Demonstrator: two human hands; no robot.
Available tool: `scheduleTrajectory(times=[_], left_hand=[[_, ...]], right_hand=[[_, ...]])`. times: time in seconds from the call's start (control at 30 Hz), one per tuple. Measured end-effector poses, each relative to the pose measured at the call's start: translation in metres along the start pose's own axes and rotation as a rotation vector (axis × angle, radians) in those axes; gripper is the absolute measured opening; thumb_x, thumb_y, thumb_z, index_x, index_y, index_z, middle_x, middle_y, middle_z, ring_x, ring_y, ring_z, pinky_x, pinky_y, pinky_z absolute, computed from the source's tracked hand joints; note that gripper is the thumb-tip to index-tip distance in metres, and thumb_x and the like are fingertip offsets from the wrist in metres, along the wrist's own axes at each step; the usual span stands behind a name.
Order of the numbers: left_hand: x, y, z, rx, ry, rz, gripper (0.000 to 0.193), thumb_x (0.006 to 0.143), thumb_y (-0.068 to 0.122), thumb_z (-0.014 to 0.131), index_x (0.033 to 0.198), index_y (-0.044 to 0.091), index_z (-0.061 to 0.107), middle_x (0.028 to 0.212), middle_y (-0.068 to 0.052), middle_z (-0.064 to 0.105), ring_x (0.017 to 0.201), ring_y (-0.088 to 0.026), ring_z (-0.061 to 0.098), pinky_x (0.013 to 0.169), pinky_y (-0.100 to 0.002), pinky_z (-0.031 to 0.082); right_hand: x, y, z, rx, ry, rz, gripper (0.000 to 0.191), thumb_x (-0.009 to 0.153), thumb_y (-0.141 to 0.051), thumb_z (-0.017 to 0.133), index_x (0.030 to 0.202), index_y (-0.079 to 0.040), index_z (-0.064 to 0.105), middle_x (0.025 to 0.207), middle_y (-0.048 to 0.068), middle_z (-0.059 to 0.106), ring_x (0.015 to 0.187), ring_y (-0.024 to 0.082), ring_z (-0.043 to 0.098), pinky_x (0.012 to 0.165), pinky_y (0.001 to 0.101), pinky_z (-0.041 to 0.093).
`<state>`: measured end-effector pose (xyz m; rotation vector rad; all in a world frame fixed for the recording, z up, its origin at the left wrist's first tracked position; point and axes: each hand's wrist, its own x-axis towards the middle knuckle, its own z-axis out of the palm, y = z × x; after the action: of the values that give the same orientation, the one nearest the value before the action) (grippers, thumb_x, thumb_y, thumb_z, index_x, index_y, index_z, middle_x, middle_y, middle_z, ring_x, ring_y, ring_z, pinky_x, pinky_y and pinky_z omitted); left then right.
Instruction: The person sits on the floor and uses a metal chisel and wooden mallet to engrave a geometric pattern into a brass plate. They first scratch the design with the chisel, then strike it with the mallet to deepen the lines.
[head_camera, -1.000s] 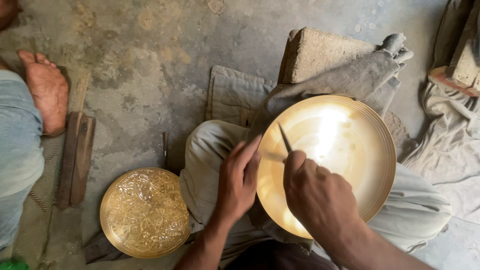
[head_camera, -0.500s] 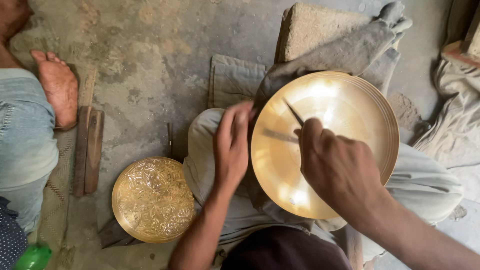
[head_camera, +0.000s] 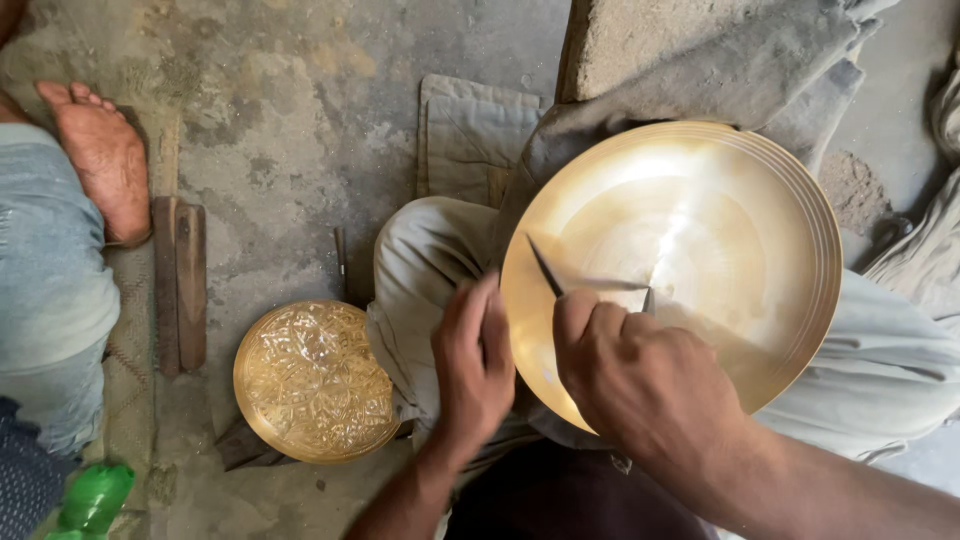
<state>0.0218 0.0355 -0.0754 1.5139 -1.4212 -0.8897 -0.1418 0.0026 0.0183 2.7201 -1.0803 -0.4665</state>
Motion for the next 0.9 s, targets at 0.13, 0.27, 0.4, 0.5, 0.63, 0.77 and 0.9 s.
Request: scheduleTrajectory(times=[0.13,0.27,0.4,0.5,0.63,0.77,0.9], left_hand=[[0.066,-0.01,-0.008,0.034,-0.229,0.178,0.025,0.109,0.012,0.052,0.125,-0.003,0.062,0.113,-0.02,0.07,0.105,-0.038,0.07,0.09,-0.043,0.055],[0.114,-0.006,0.002,0.05,-0.427,0.28,0.025,0.109,0.014,0.053,0.125,-0.002,0.064,0.115,-0.02,0.071,0.107,-0.037,0.07,0.09,-0.042,0.055],[0.115,0.028,0.018,0.068,-0.281,0.34,0.023,0.108,0.012,0.056,0.127,0.002,0.065,0.118,-0.017,0.071,0.108,-0.035,0.071,0.093,-0.04,0.056],[0.083,0.053,0.015,0.056,-0.105,0.274,0.026,0.106,0.01,0.059,0.13,0.004,0.064,0.121,-0.014,0.069,0.109,-0.031,0.073,0.094,-0.038,0.058],[0.039,0.067,0.001,0.205,-0.121,0.366,0.03,0.107,0.008,0.063,0.137,0.007,0.062,0.13,-0.012,0.067,0.119,-0.03,0.068,0.102,-0.04,0.055],[0.021,0.072,0.01,0.433,-0.253,0.552,0.049,0.098,0.012,0.072,0.145,0.007,0.057,0.135,-0.012,0.066,0.126,-0.031,0.062,0.106,-0.043,0.049],[0.015,0.075,0.032,0.532,-0.183,0.515,0.053,0.102,0.009,0.073,0.152,0.012,0.055,0.142,-0.01,0.062,0.125,-0.028,0.063,0.106,-0.04,0.049]], right_hand=[[-0.024,-0.007,0.0,0.008,0.038,-0.182,0.024,0.075,-0.015,0.063,0.095,-0.001,0.061,0.065,-0.001,0.053,0.053,0.012,0.059,0.041,0.0285,0.05],[-0.053,0.009,0.003,-0.004,0.0,-0.358,0.04,0.076,-0.021,0.061,0.113,-0.006,0.061,0.08,0.004,0.061,0.068,0.019,0.064,0.051,0.0325,0.055],[-0.074,0.037,0.007,0.159,-0.029,-0.326,0.034,0.089,-0.032,0.057,0.117,-0.012,0.06,0.094,0.007,0.064,0.078,0.024,0.064,0.055,0.0365,0.054],[-0.078,0.062,0.007,0.363,0.044,-0.059,0.041,0.095,-0.052,0.051,0.116,-0.019,0.065,0.089,0.007,0.066,0.075,0.023,0.061,0.055,0.0361,0.05],[-0.074,0.084,0.009,0.546,0.129,0.192,0.031,0.098,-0.043,0.057,0.099,-0.016,0.073,0.069,0.003,0.062,0.066,0.022,0.056,0.061,0.0395,0.051],[-0.075,0.084,0.019,0.757,0.5,0.222,0.022,0.1,-0.026,0.065,0.093,-0.007,0.075,0.077,0.008,0.065,0.071,0.029,0.058,0.064,0.0419,0.049],[-0.083,0.079,0.041,1.328,0.665,0.266,0.02,0.102,-0.019,0.066,0.103,0.0,0.07,0.097,0.012,0.069,0.09,0.021,0.068,0.078,0.034,0.056]])
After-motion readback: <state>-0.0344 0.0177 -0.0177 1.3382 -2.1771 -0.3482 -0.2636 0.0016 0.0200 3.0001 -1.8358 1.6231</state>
